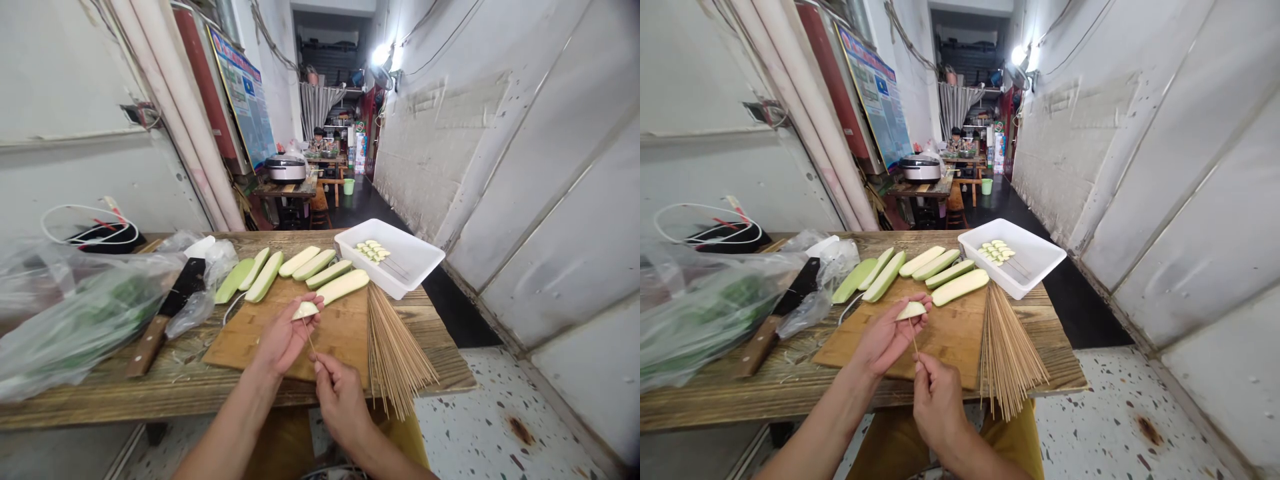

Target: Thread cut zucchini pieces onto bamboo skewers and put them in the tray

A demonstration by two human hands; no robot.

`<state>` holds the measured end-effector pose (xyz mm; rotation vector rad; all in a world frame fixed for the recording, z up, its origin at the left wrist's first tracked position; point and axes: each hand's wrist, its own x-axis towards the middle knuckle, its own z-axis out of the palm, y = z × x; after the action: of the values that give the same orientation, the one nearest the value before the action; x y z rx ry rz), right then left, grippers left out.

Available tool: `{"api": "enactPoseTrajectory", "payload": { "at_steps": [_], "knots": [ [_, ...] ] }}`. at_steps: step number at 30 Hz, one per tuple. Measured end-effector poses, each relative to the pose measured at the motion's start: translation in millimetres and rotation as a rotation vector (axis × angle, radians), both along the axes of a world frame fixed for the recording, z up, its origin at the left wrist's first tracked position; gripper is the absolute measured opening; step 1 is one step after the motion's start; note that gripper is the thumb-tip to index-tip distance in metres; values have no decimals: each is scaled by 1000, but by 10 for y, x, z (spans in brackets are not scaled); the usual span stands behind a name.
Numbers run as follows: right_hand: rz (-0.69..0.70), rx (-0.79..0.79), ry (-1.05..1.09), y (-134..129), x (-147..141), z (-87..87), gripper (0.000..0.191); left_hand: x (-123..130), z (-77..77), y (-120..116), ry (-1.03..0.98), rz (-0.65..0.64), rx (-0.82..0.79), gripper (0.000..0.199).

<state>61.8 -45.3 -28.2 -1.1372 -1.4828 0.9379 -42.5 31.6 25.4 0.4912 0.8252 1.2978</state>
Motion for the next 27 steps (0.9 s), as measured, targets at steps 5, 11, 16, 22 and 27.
{"api": "enactPoseTrajectory", "payload": {
  "at_steps": [5,11,16,22,27],
  "knots": [
    [7,-13,1,19,-3,-9,34,38,3,-12,-23,-25,-7,23],
    [25,-21,21,38,-18,-12,36,63,11,-13,-40,-29,-18,23],
    [4,3,30,50,-37,-44,39,87,-2,-14,-41,7,-14,24],
    [-14,9,38,55,-44,-36,40,111,-15,-13,-56,24,-21,24],
    [-8,3,24,52,-48,-41,38,114,-23,-28,-55,19,-41,26]
  ]
}}
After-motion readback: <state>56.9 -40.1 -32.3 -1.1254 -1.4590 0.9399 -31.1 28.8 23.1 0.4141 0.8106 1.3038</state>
